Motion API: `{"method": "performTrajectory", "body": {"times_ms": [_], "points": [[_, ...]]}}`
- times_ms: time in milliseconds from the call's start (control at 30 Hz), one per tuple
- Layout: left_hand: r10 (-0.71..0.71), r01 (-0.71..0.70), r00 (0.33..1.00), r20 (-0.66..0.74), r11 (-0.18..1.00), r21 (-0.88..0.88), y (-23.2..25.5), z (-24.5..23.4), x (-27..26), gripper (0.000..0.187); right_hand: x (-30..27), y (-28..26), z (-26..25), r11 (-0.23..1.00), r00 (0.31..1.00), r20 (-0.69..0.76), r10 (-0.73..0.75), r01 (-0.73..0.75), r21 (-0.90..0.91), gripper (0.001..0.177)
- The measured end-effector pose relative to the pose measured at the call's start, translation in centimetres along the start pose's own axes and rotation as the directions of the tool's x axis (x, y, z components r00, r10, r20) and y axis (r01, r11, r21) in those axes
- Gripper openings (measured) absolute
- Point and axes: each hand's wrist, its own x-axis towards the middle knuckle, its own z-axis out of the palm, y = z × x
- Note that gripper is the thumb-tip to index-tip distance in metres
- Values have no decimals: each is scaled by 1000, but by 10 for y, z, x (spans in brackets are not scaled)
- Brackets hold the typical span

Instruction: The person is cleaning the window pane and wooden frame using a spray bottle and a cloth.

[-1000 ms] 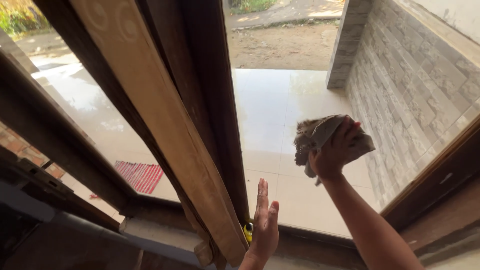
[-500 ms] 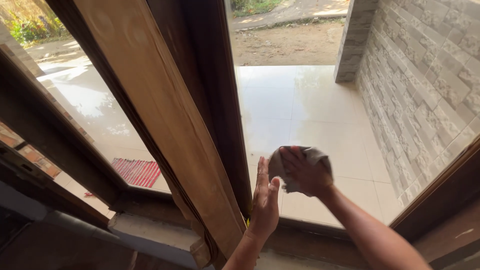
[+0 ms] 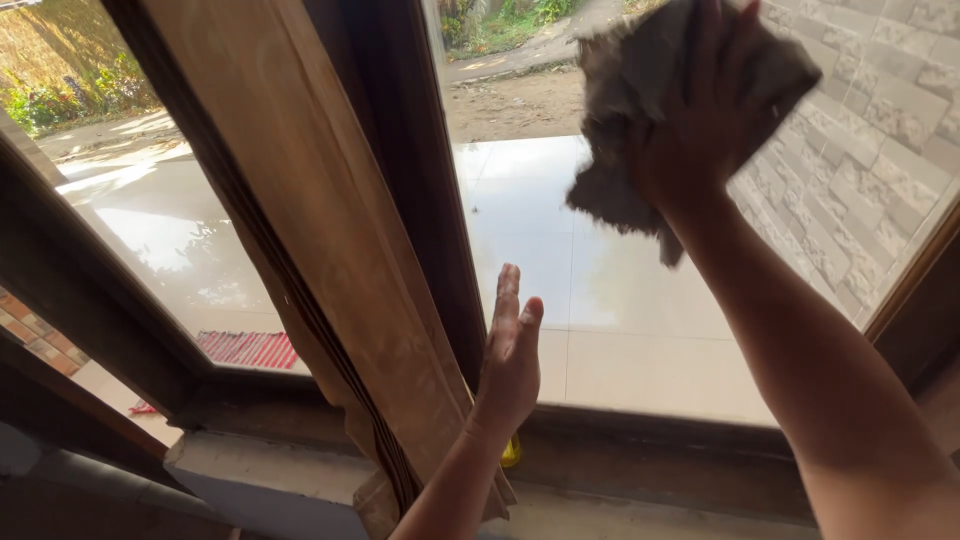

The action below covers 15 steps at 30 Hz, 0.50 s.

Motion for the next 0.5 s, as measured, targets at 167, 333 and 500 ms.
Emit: {"method": "performTrajectory", "body": {"times_ms": [167,333,500], "points": [[30,-30,999,-24,999,33,-32,-3,-29,83,-6,-41,17,999,998,21,53,-53,5,77],[76,-73,994,-74,996,50,-49,-10,-43,78,-35,-122,17,987,980,115,-163,161,21,76],[102,-99,993,-65,994,54,-52,-10,-59,78,-118,-160,42,957,937,203,-285,290,5,67]]}}
